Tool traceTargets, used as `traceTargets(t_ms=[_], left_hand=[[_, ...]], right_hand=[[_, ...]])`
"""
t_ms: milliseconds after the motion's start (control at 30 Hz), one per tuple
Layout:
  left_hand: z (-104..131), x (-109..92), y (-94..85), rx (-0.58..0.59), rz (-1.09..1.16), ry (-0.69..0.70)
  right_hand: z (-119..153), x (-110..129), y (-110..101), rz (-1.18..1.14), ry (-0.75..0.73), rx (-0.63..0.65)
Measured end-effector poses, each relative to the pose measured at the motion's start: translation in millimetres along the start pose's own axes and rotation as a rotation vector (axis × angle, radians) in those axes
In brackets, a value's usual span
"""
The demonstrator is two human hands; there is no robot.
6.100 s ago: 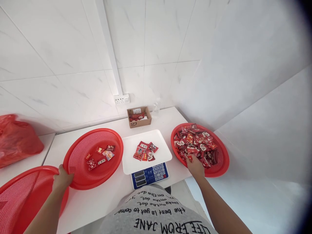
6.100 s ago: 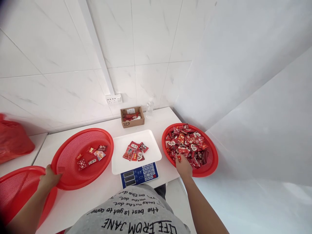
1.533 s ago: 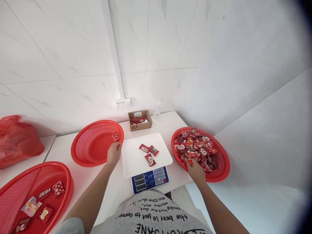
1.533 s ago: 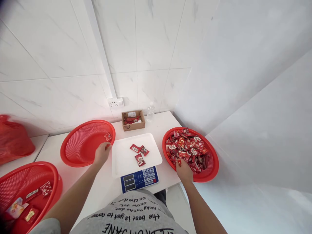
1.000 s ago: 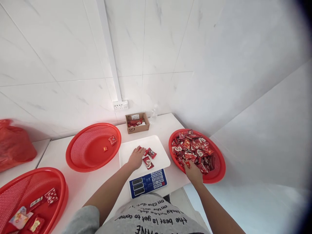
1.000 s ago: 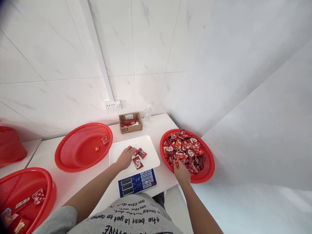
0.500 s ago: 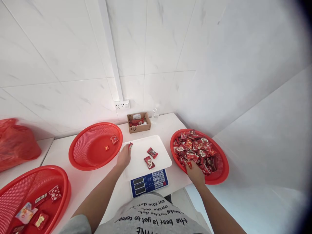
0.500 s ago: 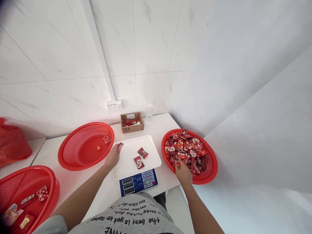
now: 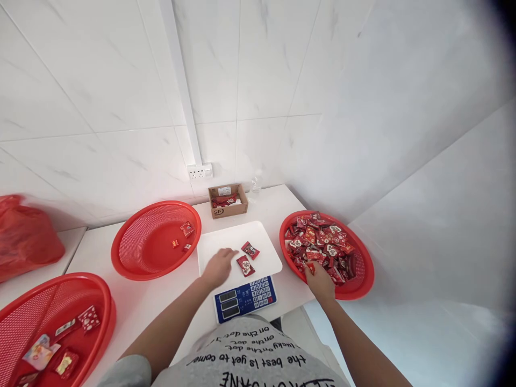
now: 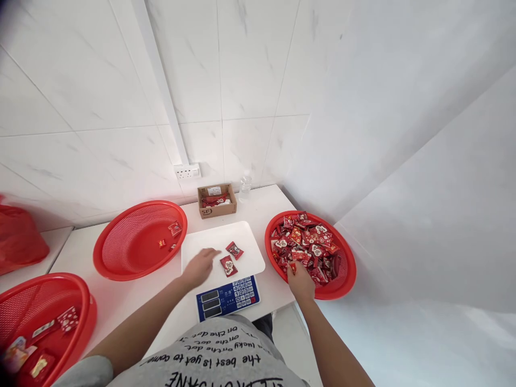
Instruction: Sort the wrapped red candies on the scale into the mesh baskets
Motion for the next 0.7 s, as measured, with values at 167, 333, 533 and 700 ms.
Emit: traceTargets(t_ms=[167,333,533,700], left_hand=[[1,-34,37.2,0.200,-0.102,0.273],[1,-26,33.5,0.194,-0.007,0.072],[14,-5,18.7,0.027,0.140,-0.194],[23,44,-26.7,-0.325,0.628,-0.592]], right_hand=[[14,47,-2,-0.086,-0.248,-0.036],[19,112,14,-0.029,-0.348,0.175],[15,156,34,0.143,-0.397,0.287],[15,160,45,0.178,-0.371,0.322]])
Point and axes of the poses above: each hand's wrist, its own z-axis away from the middle knuckle, its own y-axis out of the palm, x = y × z, the point moved 3 cm from there along -z, towards the middle knuckle, and after that the axes turned 2 degrees about -y, right-handed, at the moved point
